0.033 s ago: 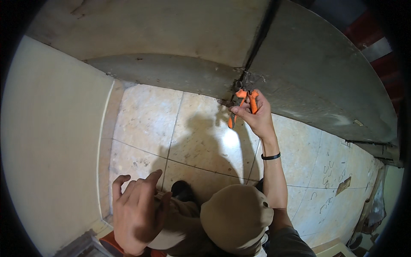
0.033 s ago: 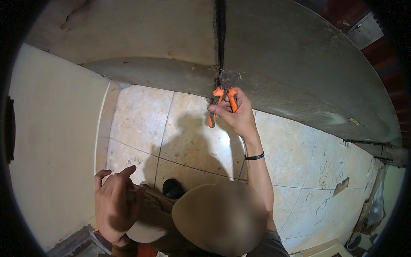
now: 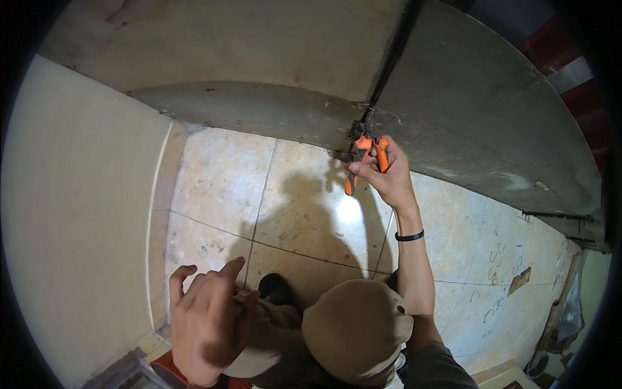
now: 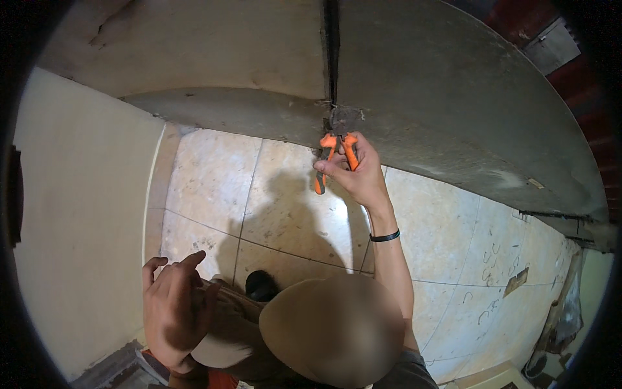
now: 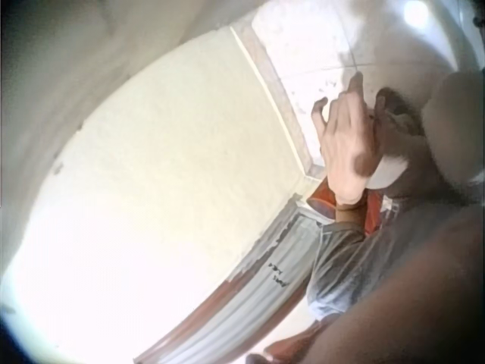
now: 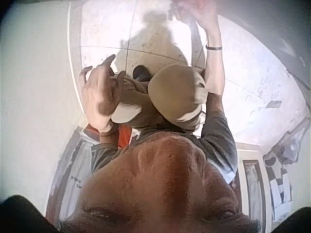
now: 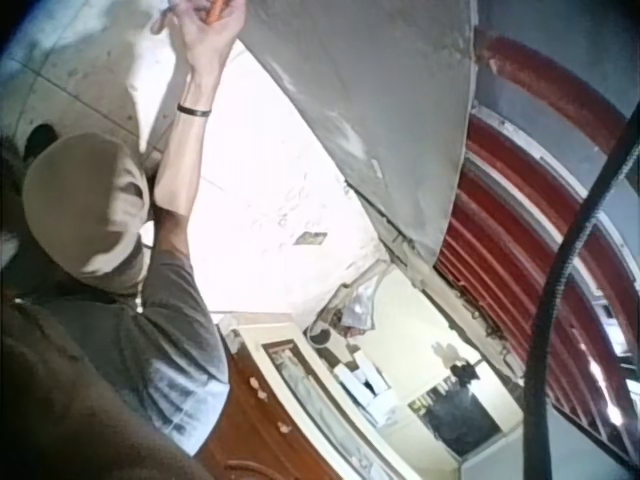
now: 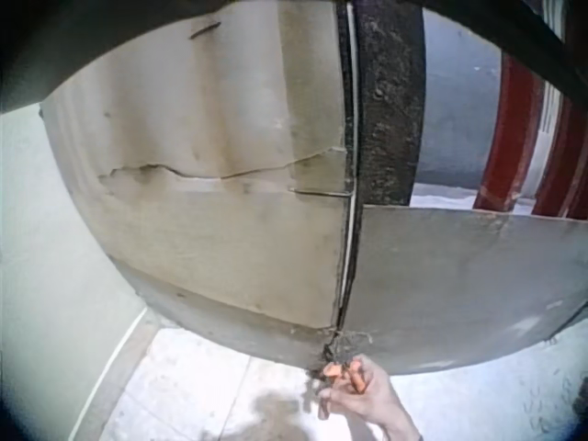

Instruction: The person uses pliers to manipulate a wire or pin on a door hinge while sitting on the floor.

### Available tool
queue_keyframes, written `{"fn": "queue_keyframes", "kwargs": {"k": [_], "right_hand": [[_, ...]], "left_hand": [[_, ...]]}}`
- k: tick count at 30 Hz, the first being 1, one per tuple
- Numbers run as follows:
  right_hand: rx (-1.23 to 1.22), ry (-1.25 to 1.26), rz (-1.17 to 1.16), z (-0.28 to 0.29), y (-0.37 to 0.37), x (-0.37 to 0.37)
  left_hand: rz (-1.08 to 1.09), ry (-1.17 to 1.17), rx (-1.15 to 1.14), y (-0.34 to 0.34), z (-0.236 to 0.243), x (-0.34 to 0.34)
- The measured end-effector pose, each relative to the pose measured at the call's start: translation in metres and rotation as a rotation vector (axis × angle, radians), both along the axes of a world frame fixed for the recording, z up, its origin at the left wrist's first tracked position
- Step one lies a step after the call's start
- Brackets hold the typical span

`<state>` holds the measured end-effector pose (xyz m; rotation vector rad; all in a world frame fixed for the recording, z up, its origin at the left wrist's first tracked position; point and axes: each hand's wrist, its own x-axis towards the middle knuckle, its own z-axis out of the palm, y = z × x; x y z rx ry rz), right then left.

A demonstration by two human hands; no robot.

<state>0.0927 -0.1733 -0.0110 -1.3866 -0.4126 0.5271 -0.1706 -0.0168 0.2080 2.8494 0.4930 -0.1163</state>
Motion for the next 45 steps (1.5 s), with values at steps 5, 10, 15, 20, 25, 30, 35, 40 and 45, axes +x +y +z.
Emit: {"fn": "queue_keyframes", "kwargs": {"k": [5, 10, 15, 20, 25, 30, 35, 40, 45], "right_hand": [[-0.047, -0.034, 0.027, 0.002, -0.005, 0.004], [-0.033, -0.026, 0.001, -0.005, 0.008, -0.002], [-0.079, -0.04, -0.012, 0.004, 0.01, 0.006], [-0.021, -0.062, -0.013, -0.005, -0.013, 0.013], [0.11, 0.219, 0.163, 0.016, 0.002, 0.006], [0.16, 0.109, 0.112, 0.013, 0.006, -0.009], [0.052, 0.228, 0.103, 0.017, 0.015, -0.004], [-0.235, -0.017, -0.24, 0.017, 0.008, -0.022], [-0.391, -0.113, -0.397, 0.019, 0.046, -0.057]], "left_hand": [[-0.01, -0.002, -0.024, -0.004, -0.004, 0.003], [0.031, -0.026, -0.021, 0.005, 0.0, -0.003], [0.03, -0.034, -0.035, 0.014, -0.004, -0.005], [-0.053, -0.058, -0.106, 0.01, -0.003, -0.002], [-0.007, -0.075, -0.995, 0.119, -0.031, -0.048], [-0.186, 0.073, -0.886, 0.081, -0.084, 0.061], [-0.194, 0.095, -1.211, 0.024, -0.191, 0.134], [-0.025, -0.083, -1.315, -0.009, -0.225, 0.148], [-0.077, -0.595, -1.043, -0.023, -0.287, 0.148]]}}
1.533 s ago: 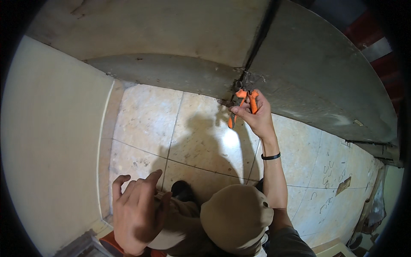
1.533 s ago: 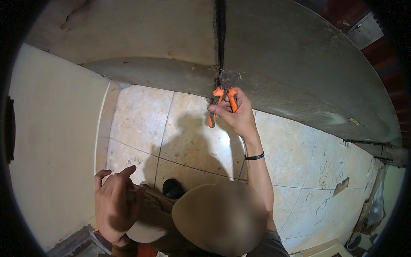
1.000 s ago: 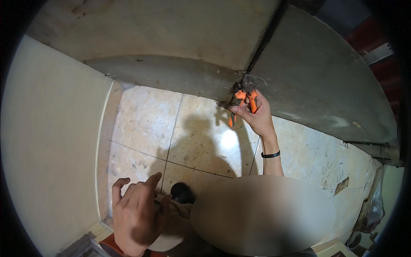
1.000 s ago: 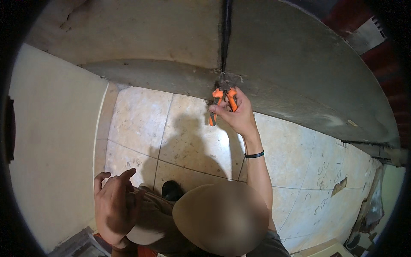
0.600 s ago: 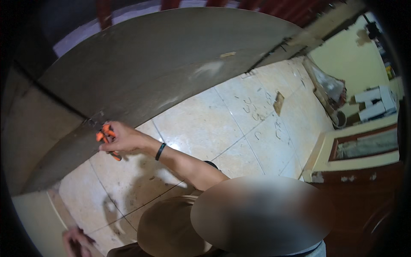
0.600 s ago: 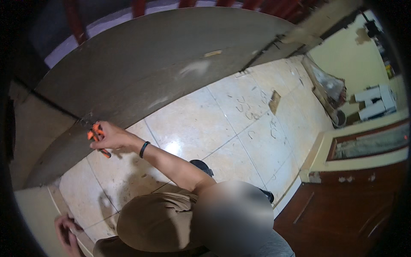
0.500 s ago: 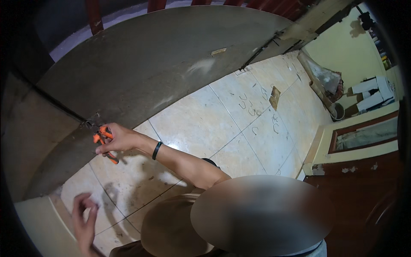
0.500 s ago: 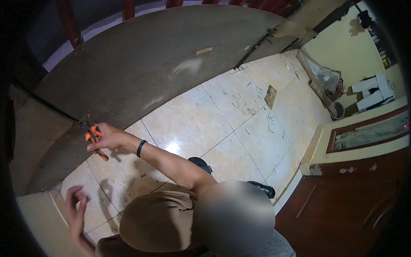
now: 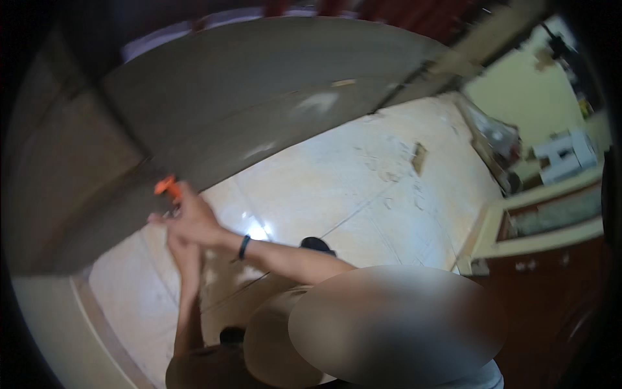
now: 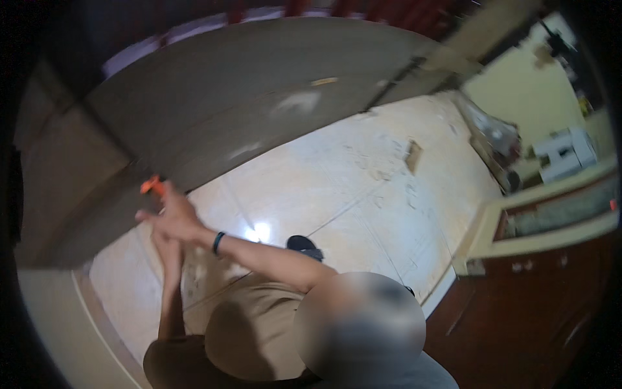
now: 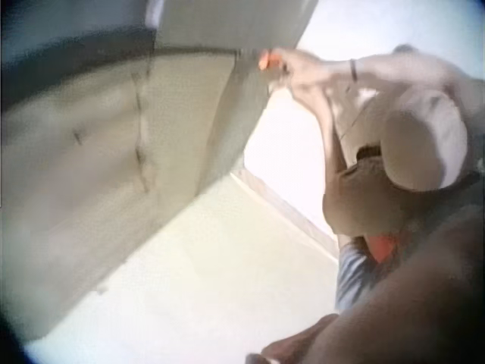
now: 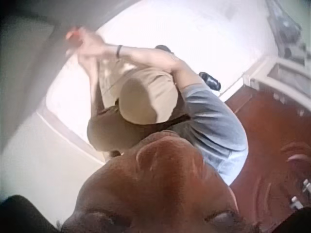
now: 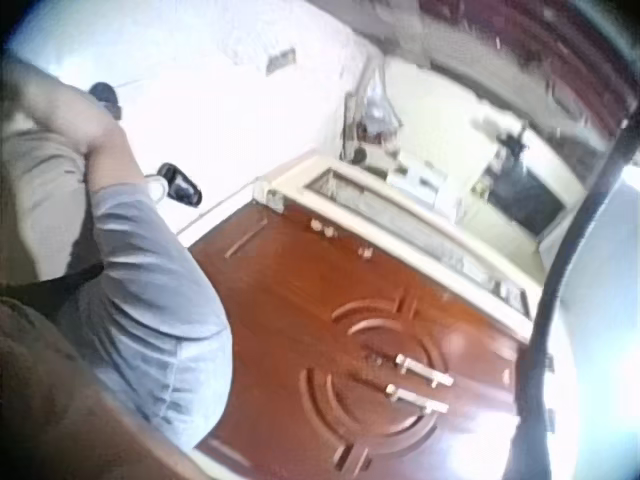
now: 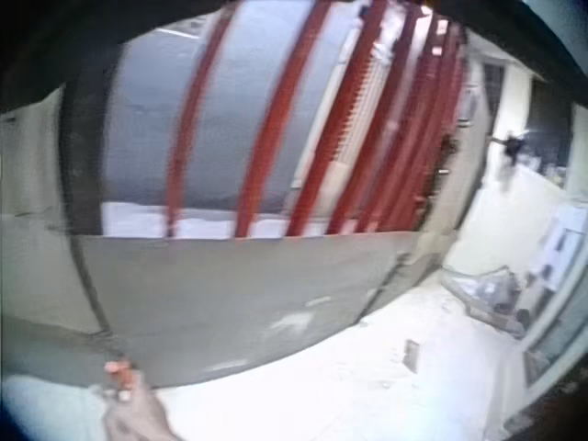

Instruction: The person uses pliers to manipulate a wire or pin on a door hinge while sitting on the floor.

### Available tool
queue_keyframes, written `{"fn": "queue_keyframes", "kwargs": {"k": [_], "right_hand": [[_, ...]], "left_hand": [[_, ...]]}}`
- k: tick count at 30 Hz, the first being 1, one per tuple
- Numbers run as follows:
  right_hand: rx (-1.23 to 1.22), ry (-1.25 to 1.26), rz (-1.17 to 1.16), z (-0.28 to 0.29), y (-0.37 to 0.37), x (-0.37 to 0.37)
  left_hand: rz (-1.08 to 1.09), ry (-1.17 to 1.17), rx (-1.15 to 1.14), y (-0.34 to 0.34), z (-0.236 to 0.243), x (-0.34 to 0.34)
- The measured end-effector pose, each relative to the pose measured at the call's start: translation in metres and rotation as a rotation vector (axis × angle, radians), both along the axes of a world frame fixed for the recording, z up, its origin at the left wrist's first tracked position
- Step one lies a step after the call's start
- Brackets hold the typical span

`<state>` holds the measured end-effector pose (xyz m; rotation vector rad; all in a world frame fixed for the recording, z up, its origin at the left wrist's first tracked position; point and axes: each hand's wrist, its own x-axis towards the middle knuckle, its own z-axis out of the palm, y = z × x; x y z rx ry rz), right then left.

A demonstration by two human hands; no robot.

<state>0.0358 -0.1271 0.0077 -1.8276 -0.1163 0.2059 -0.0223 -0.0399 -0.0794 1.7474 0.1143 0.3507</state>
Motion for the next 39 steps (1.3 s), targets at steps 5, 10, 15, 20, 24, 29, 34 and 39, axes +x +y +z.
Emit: {"fn": "queue_keyframes", "kwargs": {"k": [5, 10, 15, 20, 24, 29, 34, 39], "right_hand": [[0.143, -0.091, -0.062, -0.042, 0.013, 0.015], [-0.229, -0.162, -0.02, -0.019, -0.003, 0.016], [-0.301, -0.218, -0.04, -0.015, -0.01, 0.016], [-0.302, -0.264, -0.077, -0.016, -0.009, 0.017], [-0.303, -0.214, -0.106, -0.013, -0.006, 0.017], [-0.357, -0.24, -0.109, -0.01, -0.001, 0.016], [-0.412, -0.27, -0.128, -0.009, -0.002, 0.019], [-0.486, -0.289, -0.188, -0.001, -0.009, 0.015]], "left_hand": [[-0.074, -0.089, 0.085, 0.0, 0.001, 0.003], [-0.122, 0.18, 0.099, -0.006, 0.022, 0.009], [-0.146, 0.24, -0.049, -0.013, 0.047, 0.007], [-0.182, 0.211, 0.037, -0.008, 0.036, 0.014], [-0.255, 0.329, -0.032, -0.001, 0.048, 0.016], [-0.333, 0.319, -0.042, 0.011, 0.024, 0.025], [-0.408, 0.337, -0.113, 0.014, 0.011, 0.035], [-0.485, 0.32, -0.238, 0.003, 0.009, 0.036]]}}
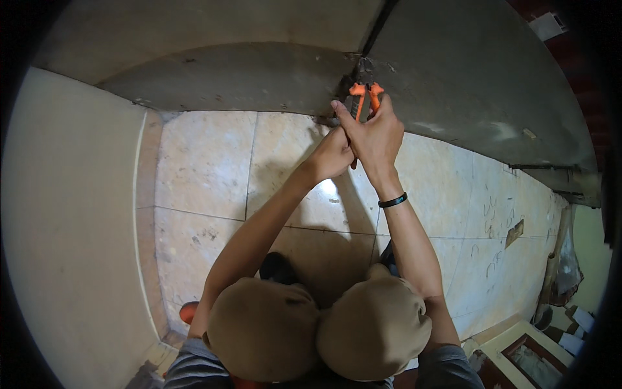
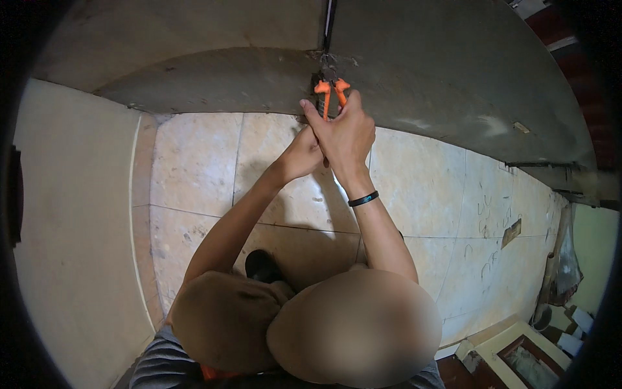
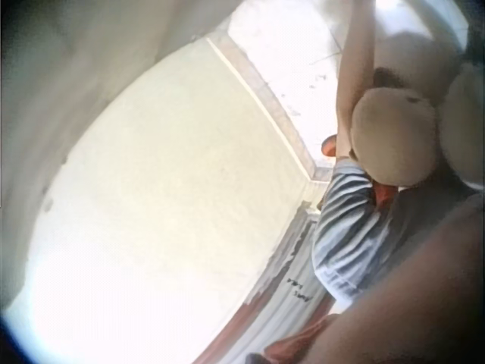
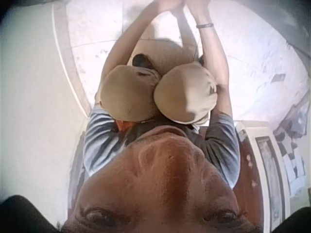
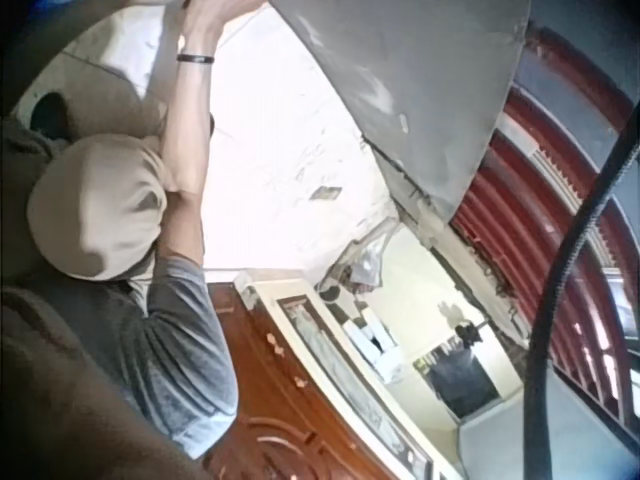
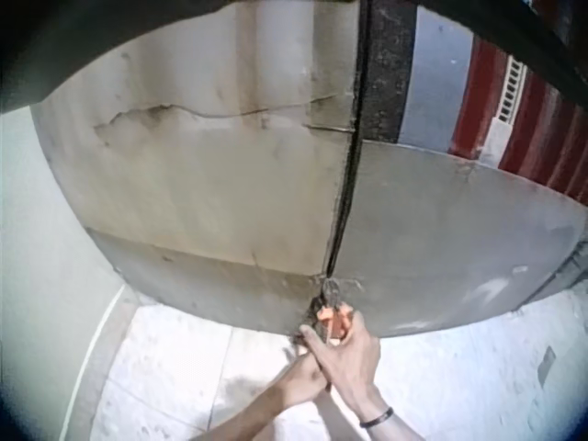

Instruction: The person uses pliers to manipulate a wire or pin on a door hinge while sitting on the floor.

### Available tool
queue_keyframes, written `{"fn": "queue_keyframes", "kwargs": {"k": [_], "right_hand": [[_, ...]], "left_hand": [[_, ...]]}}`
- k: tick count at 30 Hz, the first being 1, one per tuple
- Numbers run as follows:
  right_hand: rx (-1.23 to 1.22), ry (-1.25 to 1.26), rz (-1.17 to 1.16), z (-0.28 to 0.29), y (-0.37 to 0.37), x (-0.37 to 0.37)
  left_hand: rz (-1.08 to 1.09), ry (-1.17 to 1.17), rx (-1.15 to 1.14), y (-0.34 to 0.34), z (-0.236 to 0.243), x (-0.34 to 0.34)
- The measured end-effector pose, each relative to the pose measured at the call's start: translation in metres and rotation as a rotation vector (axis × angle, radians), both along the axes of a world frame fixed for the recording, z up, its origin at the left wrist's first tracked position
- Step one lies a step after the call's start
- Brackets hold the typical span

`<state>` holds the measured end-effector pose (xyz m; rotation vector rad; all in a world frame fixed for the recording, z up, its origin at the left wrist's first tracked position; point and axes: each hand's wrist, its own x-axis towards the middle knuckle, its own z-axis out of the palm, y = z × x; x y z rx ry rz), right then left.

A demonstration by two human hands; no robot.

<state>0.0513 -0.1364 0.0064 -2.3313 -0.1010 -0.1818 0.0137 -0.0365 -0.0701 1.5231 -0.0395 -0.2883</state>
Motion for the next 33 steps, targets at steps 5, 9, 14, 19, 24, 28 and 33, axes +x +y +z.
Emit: {"fn": "queue_keyframes", "kwargs": {"k": [5, 9, 14, 19, 24, 28, 33], "right_hand": [[-0.024, -0.013, -0.024, 0.007, 0.001, -0.009], [0.034, 0.015, -0.043, 0.014, 0.008, -0.018], [0.015, 0.077, -0.056, 0.019, 0.01, -0.021], [0.023, 0.102, -0.023, 0.028, 0.007, -0.024], [-0.012, 0.103, -0.013, 0.032, 0.005, -0.027], [0.023, 0.154, -0.012, 0.029, -0.001, -0.027], [0.078, 0.156, 0.077, 0.033, -0.005, -0.026]], "left_hand": [[-0.026, 0.036, -0.076, 0.005, 0.003, -0.009], [0.005, -0.083, -0.17, 0.011, 0.011, -0.019], [0.032, -0.056, -0.188, 0.009, 0.024, -0.027], [0.06, -0.054, -0.156, 0.003, 0.036, -0.033], [0.075, -0.243, -0.158, 0.006, 0.023, -0.035], [0.112, -0.132, -0.138, 0.003, 0.018, -0.042], [0.26, -0.053, -0.079, 0.0, 0.02, -0.045]]}}
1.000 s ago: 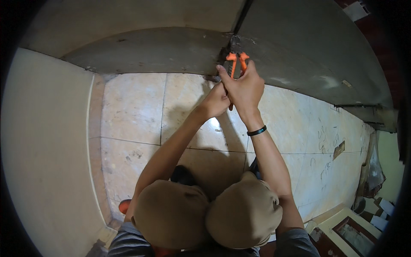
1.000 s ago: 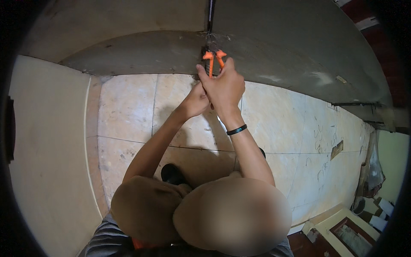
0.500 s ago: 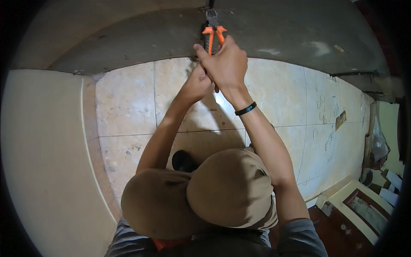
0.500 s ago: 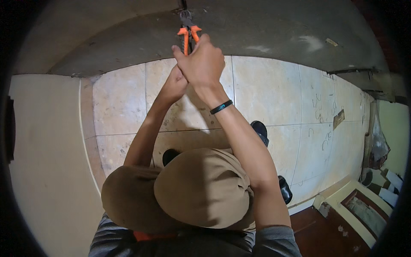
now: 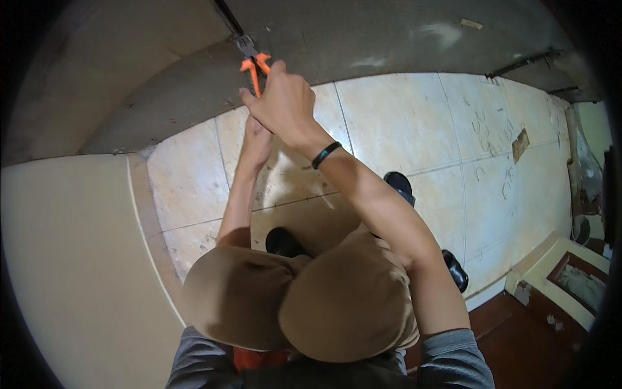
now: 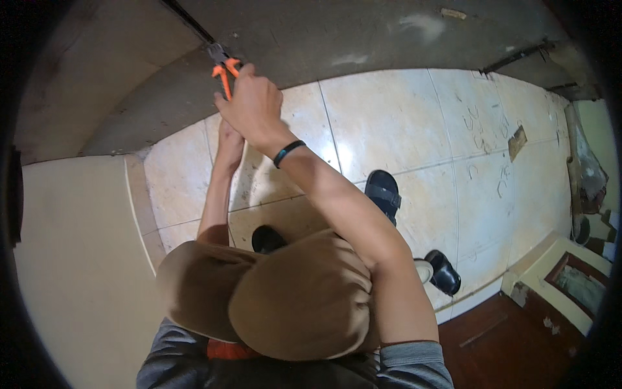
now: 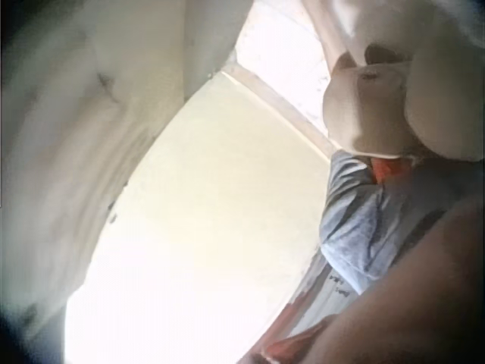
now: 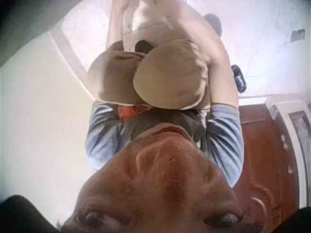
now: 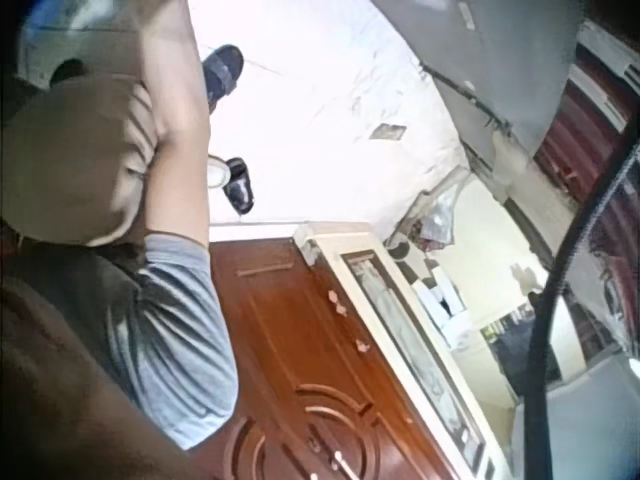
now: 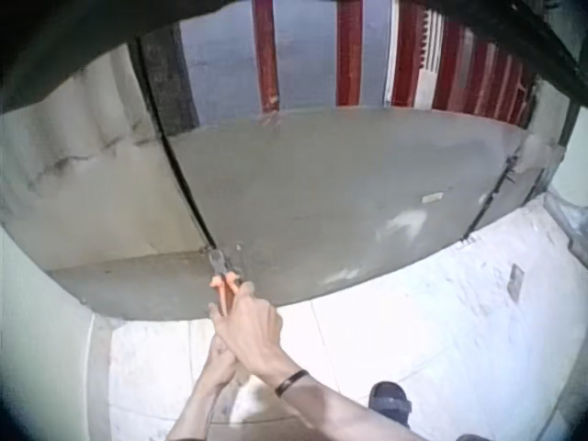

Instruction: The person uses pliers to manipulate a wire or pin on a door hinge while sitting on the floor.

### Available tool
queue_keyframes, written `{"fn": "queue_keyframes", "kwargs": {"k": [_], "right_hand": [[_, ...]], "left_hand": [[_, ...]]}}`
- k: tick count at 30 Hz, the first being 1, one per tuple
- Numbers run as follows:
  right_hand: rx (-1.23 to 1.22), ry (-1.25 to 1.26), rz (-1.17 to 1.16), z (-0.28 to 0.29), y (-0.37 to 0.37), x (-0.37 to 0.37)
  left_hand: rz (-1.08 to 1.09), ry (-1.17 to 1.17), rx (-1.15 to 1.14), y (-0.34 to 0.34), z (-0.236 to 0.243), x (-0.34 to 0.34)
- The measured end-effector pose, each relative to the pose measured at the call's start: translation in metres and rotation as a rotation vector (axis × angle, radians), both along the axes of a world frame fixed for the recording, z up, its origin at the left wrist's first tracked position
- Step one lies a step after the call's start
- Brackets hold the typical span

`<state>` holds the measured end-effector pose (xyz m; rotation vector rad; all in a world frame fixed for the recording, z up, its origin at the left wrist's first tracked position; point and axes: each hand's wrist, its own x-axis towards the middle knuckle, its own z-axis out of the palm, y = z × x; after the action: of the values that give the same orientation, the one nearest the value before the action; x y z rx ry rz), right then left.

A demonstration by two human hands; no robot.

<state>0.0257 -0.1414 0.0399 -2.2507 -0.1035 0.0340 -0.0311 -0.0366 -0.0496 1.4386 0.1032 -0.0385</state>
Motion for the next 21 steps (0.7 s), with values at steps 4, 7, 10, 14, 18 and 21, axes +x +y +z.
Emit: {"fn": "queue_keyframes", "kwargs": {"k": [4, 7, 10, 14, 18, 21], "right_hand": [[0.055, -0.006, 0.035, -0.017, -0.01, 0.001], [0.026, -0.032, 0.102, -0.025, -0.017, -0.005], [0.019, 0.103, 0.145, -0.03, -0.057, -0.006], [0.29, 0.349, 0.153, -0.071, -0.106, -0.007], [0.101, 0.364, 0.058, -0.052, -0.161, -0.026], [0.111, 0.345, -0.071, -0.062, -0.199, -0.043]], "left_hand": [[-0.021, -0.057, 0.083, -0.008, 0.007, -0.005], [-0.261, 0.048, 0.323, 0.008, 0.029, -0.016], [-0.468, 0.096, 0.723, 0.016, 0.054, -0.031], [-0.165, 0.044, 0.596, 0.081, 0.083, -0.082], [0.118, 0.056, 0.683, 0.129, 0.125, -0.11], [0.183, -0.076, 0.694, 0.129, 0.163, -0.092]]}}
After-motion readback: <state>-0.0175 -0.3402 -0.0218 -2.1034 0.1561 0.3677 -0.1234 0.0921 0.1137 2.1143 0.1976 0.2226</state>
